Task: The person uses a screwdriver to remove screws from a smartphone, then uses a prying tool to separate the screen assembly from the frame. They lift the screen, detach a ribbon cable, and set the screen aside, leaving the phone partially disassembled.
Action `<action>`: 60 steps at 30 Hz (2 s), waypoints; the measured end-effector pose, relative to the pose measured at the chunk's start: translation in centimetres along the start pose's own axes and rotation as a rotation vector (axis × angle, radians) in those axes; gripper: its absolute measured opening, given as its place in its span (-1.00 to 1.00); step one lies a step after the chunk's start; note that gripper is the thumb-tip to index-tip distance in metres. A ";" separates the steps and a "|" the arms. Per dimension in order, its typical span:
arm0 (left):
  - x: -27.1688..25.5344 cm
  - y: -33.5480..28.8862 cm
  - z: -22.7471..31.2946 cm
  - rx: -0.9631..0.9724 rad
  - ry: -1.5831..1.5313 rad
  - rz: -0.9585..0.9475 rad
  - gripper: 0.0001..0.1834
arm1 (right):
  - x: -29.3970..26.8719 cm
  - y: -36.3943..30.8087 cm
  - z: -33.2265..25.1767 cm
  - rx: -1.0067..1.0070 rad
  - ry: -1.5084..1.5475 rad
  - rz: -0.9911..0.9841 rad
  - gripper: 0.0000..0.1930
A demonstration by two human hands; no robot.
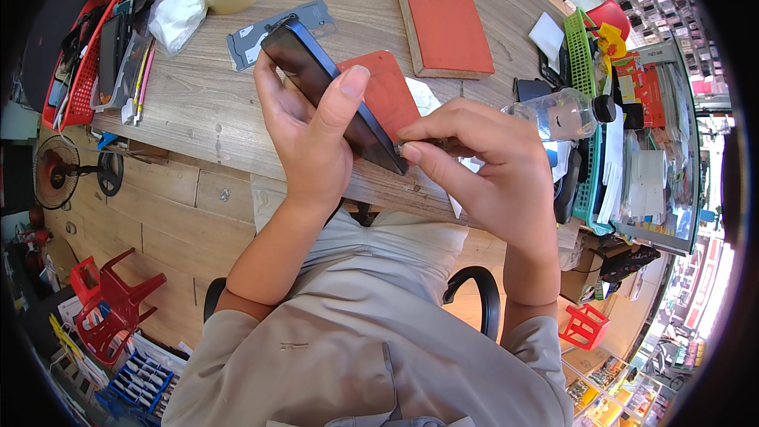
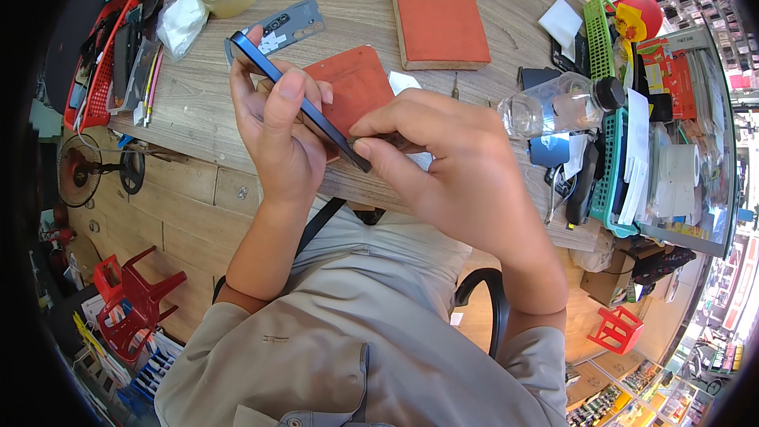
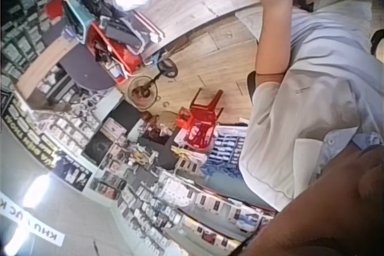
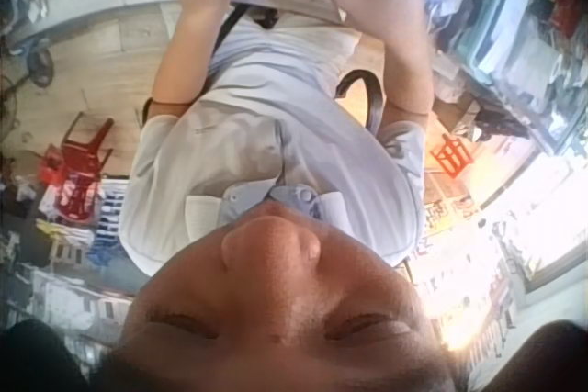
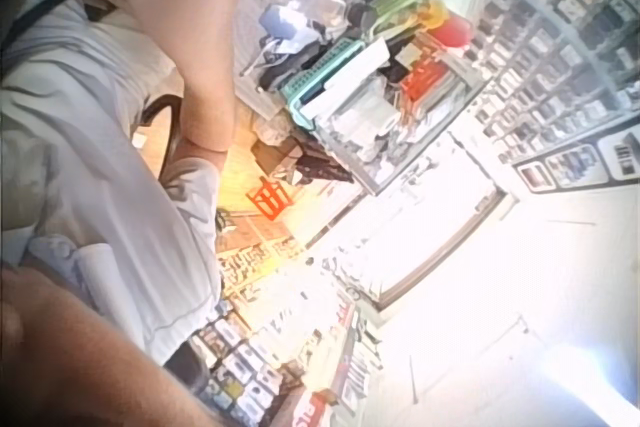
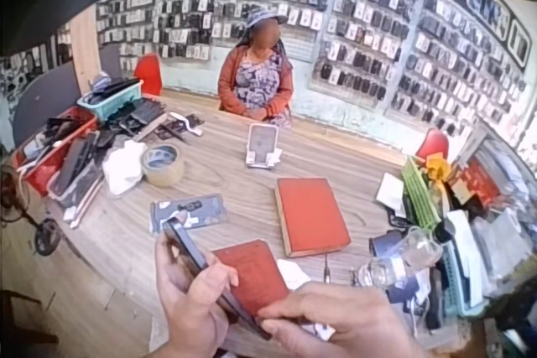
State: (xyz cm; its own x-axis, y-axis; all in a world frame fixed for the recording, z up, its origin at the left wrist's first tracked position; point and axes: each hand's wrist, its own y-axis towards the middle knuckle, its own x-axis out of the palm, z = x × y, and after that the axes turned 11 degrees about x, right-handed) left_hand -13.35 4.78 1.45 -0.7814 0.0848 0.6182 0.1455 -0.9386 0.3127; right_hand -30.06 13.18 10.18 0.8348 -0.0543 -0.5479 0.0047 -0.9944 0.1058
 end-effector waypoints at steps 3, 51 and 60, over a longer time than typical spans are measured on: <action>-0.1 0.0 -0.1 0.001 0.005 -0.003 -0.10 | -0.1 0.2 0.0 0.040 0.047 -0.026 -0.86; -0.1 0.2 -0.3 0.007 0.043 0.015 -0.33 | 0.7 -3.5 4.9 0.100 0.001 0.324 -0.85; -0.2 0.1 -0.6 0.002 0.083 0.052 -0.42 | 1.2 -4.5 7.0 0.224 0.046 0.422 -0.80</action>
State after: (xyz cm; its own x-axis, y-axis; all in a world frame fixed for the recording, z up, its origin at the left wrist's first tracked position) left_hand -13.55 4.42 0.95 -0.8202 0.0081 0.5720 0.1884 -0.9403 0.2835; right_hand -32.95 16.99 3.25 0.7617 -0.4588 -0.4575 -0.4546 -0.8816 0.1271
